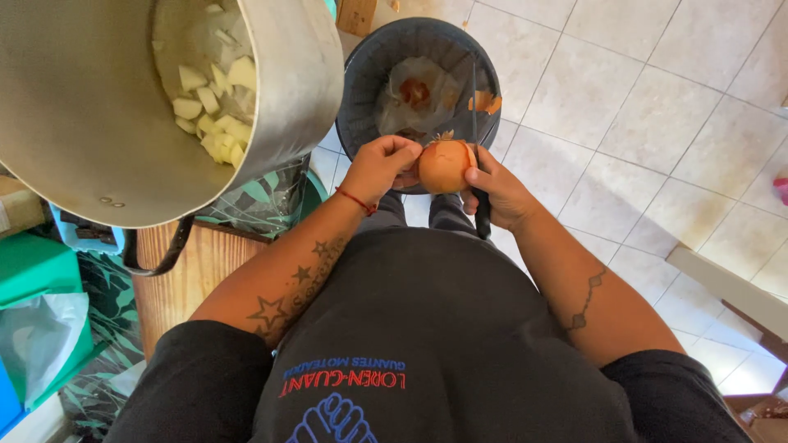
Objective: The person peels the outer skin from an onion using a knife and discards the peels into a nearby trash bin. They then place the onion on a wooden cutting board, slice it into wedges, and transfer the pieces into a large metal pot. The process is repeated with a second onion.
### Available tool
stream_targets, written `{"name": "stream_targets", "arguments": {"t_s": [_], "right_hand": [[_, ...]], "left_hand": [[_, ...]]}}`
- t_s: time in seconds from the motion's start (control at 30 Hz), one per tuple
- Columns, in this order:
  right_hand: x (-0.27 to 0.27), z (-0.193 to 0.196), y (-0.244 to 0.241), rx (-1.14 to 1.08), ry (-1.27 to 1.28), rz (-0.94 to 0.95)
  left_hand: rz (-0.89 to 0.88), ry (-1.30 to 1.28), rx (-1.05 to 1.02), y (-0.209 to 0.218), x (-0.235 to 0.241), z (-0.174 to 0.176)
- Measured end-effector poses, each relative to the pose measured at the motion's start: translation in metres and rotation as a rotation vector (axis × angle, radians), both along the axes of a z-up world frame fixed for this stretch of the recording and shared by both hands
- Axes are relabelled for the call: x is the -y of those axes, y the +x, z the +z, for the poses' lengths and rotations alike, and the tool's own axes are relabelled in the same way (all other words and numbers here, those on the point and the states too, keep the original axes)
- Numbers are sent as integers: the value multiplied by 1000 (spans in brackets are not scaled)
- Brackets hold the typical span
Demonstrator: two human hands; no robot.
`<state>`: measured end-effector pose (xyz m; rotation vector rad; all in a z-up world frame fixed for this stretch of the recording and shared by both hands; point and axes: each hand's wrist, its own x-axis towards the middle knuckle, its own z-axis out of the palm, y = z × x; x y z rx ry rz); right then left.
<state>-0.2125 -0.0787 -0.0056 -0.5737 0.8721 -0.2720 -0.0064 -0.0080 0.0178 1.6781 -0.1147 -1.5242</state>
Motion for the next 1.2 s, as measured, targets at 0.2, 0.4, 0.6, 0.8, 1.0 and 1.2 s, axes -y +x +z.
{"name": "stream_targets", "arguments": {"t_s": [0.2,0.4,0.6,0.8,1.0,1.2], "right_hand": [[-1,1,11,-128,-216,137],[-9,-10,11,-180,-207,169],[-14,-16,7,-148,-162,139],[-16,-5,2,-69,-73,82],[-18,-21,-14,29,24,46],[-15,-37,-24,46,-11,27]], "left_hand": [[-472,-19,241,-3,5,-9],[-551,97,390,-20,14,-22],[-463,100,429,-20,13,-41],[-432,55,487,-14,6,-78],[-490,93,611,-7,6,-95],[-565,207,519,12,9,-118]]}}
